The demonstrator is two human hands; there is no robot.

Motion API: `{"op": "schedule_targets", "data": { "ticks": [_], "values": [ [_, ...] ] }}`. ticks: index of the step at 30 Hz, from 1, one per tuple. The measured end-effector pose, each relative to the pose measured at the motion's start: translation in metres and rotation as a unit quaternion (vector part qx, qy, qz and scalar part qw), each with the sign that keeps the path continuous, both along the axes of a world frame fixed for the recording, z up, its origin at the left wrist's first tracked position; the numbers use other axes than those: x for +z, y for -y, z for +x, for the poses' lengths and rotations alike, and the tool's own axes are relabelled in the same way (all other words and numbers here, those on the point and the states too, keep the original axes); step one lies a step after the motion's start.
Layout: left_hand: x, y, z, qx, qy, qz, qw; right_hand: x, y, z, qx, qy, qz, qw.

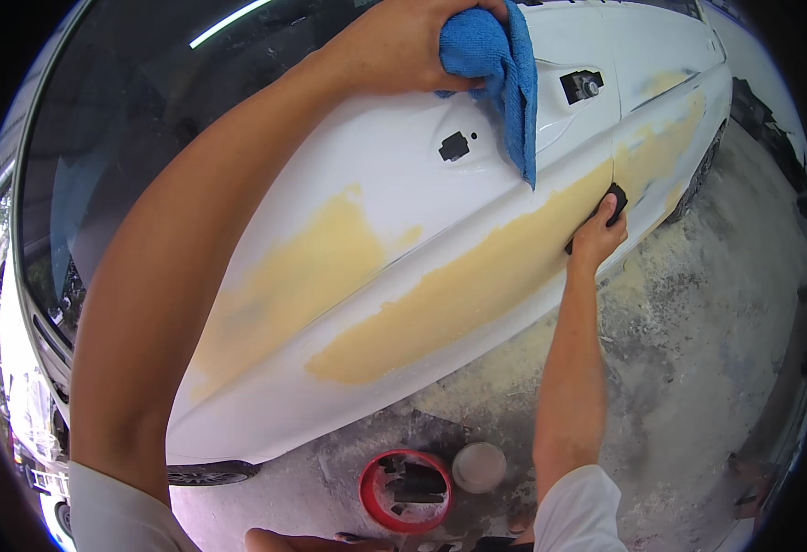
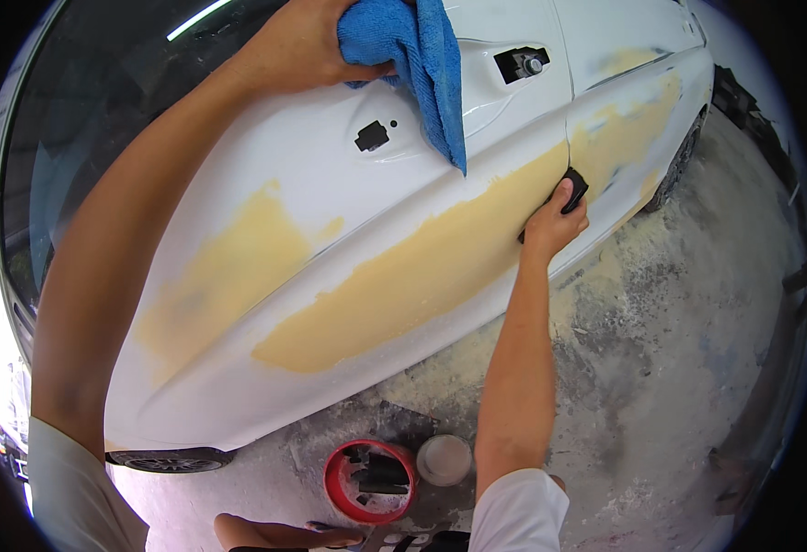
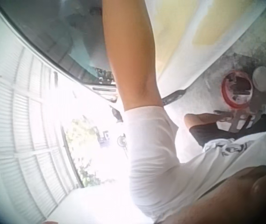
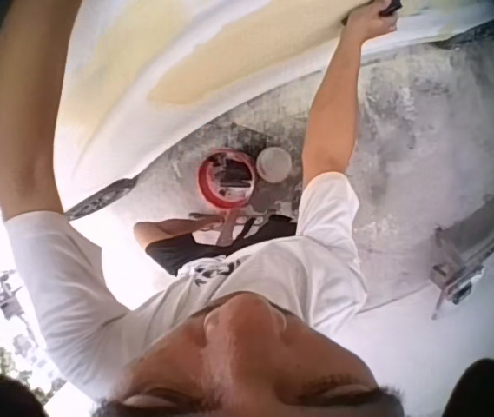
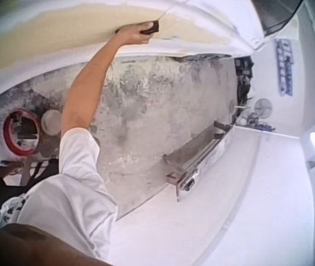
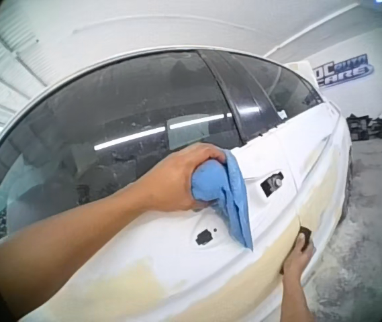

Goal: The person sands a yellow primer patch on the side of a white car door using a sanding block and wipes the surface with a blue cloth. The person switches to a larger sanding block and continues sanding the same area.

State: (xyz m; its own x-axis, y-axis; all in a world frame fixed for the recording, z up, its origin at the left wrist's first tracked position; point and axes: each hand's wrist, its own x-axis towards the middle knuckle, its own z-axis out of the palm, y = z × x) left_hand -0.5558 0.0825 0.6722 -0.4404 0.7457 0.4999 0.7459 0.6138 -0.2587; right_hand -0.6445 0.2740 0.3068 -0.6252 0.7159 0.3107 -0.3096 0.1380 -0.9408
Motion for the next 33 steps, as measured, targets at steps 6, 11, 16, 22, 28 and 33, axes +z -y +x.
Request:
{"op": "schedule_targets", "data": {
  "ticks": [6,11,16,22,28,33],
  "values": [
    [-0.003,-0.001,0.002,0.059,-0.01,-0.005,0.998,-0.033,0.217,0.273,0.152,-0.051,0.005,0.987],
    [-0.011,0.002,-0.001,0.101,-0.023,0.007,0.995,-0.028,0.112,0.15,0.126,-0.064,-0.089,0.986],
    [-0.009,0.001,-0.002,0.09,0.009,0.031,0.995,0.009,0.008,0.028,0.021,-0.011,-0.026,0.999],
    [-0.001,-0.01,0.005,0.144,0.071,0.048,0.986,-0.04,0.218,0.29,0.227,-0.072,0.044,0.97],
    [-0.004,-0.016,0.011,0.145,0.052,0.064,0.986,-0.036,0.03,0.044,0.072,-0.074,-0.036,0.994],
    [-0.005,-0.011,0.007,0.113,0.056,0.058,0.99,-0.014,0.103,0.134,0.031,0.016,-0.016,0.999]
  ]
}}
